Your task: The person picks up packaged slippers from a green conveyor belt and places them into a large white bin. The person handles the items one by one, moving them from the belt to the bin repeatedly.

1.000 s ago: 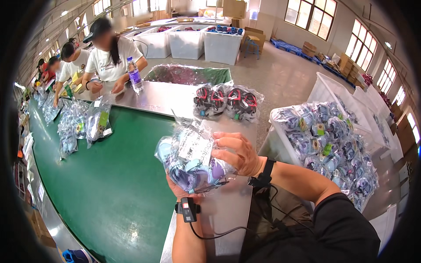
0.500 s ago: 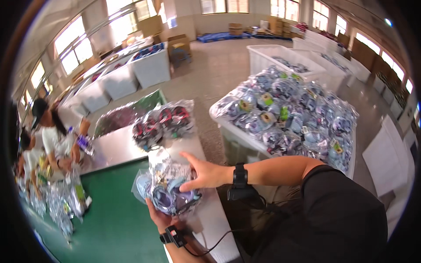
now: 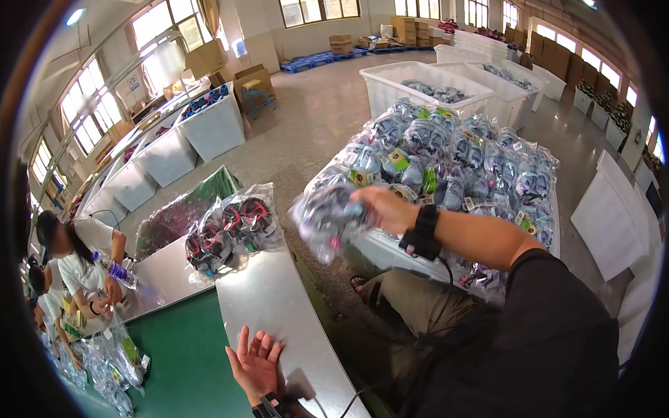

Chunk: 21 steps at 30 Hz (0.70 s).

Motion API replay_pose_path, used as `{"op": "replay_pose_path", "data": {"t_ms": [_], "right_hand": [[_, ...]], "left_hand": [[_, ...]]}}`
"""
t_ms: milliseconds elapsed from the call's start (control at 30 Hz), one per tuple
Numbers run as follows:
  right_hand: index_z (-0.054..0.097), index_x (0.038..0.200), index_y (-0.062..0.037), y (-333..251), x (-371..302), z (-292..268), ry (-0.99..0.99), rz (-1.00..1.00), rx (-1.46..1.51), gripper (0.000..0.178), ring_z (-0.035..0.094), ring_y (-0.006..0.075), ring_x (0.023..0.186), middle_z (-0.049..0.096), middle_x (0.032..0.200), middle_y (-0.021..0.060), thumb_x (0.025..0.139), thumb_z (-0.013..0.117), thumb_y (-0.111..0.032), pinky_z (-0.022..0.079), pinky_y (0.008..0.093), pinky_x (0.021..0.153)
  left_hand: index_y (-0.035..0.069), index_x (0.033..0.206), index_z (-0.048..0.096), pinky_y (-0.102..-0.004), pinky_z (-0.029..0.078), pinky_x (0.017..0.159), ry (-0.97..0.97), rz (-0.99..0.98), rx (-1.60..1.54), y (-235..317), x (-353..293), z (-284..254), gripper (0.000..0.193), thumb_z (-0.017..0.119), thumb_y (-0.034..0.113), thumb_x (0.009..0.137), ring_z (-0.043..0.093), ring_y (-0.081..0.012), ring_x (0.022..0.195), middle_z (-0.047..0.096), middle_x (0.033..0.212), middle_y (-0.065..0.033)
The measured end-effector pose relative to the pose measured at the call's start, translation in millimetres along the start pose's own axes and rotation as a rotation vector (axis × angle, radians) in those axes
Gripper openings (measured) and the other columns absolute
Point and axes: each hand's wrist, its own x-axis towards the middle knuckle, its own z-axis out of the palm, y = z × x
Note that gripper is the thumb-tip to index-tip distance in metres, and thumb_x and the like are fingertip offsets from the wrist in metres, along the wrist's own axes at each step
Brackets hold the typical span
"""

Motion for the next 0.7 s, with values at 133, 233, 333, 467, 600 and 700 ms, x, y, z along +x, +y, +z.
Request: {"op": "replay_pose_path", "data": {"t_ms": [133,233,333,467,600,700], "right_hand": [[0.064,0.100,-0.0034,-52.2,44.9,-40.6,0.278,-0.121,-0.062,0.021,0.070,0.0196,0.063,0.069,0.089,0.0063,0.095,0.063,-0.024,0.066,0.0420,0.063],[0.064,0.097,-0.0018,-71.4,104.8,-79.9,0.441,-0.324,-0.074,0.027,0.067,0.0212,0.054,0.067,0.083,0.0071,0.091,0.067,-0.028,0.061,0.0369,0.051],[0.064,0.103,0.0014,-75.1,161.5,-133.9,0.650,-0.480,-0.275,0.044,0.066,0.0232,0.064,0.062,0.079,0.0096,0.085,0.074,-0.038,0.053,0.0369,0.048],[0.062,0.109,0.0098,-35.8,179.9,-142.1,0.842,-0.109,-0.651,0.057,0.065,0.0241,0.066,0.064,0.081,0.0139,0.087,0.070,-0.042,0.053,0.0378,0.052],[0.063,0.116,0.0069,-5.5,169.9,-128.1,0.809,-0.157,-0.983,0.057,0.069,0.0283,0.077,0.069,0.093,0.0206,0.086,0.070,-0.041,0.056,0.0388,0.064],[0.063,0.120,0.0042,-13.4,167.7,-151.1,0.771,-0.419,-1.430,0.058,0.069,0.0341,0.095,0.069,0.107,0.0242,0.084,0.071,-0.041,0.056,0.0428,0.080]], "left_hand": [[0.008,0.144,0.050,-0.0479,0.060,0.089,0.067,0.018,-0.003,0.4,-2.3,4.1,0.066,0.041,0.059,0.104,0.068,-0.0252,0.104,0.064,0.115,-0.0132],[0.008,0.145,0.048,-0.0552,0.049,0.103,-0.008,-0.023,-0.096,4.1,-0.8,-0.9,0.060,0.044,0.053,0.104,0.065,-0.0313,0.111,0.066,0.120,-0.0151],[0.009,0.148,0.045,-0.0606,0.041,0.111,-0.066,-0.062,-0.155,2.0,4.0,-5.1,0.060,0.044,0.050,0.105,0.063,-0.0349,0.117,0.066,0.124,-0.0171],[0.009,0.149,0.044,-0.0633,0.039,0.113,-0.042,-0.062,-0.155,3.6,0.9,-11.0,0.060,0.044,0.049,0.105,0.062,-0.0356,0.120,0.065,0.127,-0.0180],[0.007,0.142,0.048,-0.0482,0.063,0.084,0.152,0.010,-0.066,0.4,-0.3,6.3,0.061,0.040,0.055,0.105,0.071,-0.0265,0.101,0.067,0.114,-0.0164],[0.007,0.143,0.047,-0.0492,0.063,0.084,0.139,0.003,-0.089,-0.2,3.2,10.5,0.060,0.040,0.053,0.106,0.071,-0.0270,0.100,0.067,0.113,-0.0174]]}}
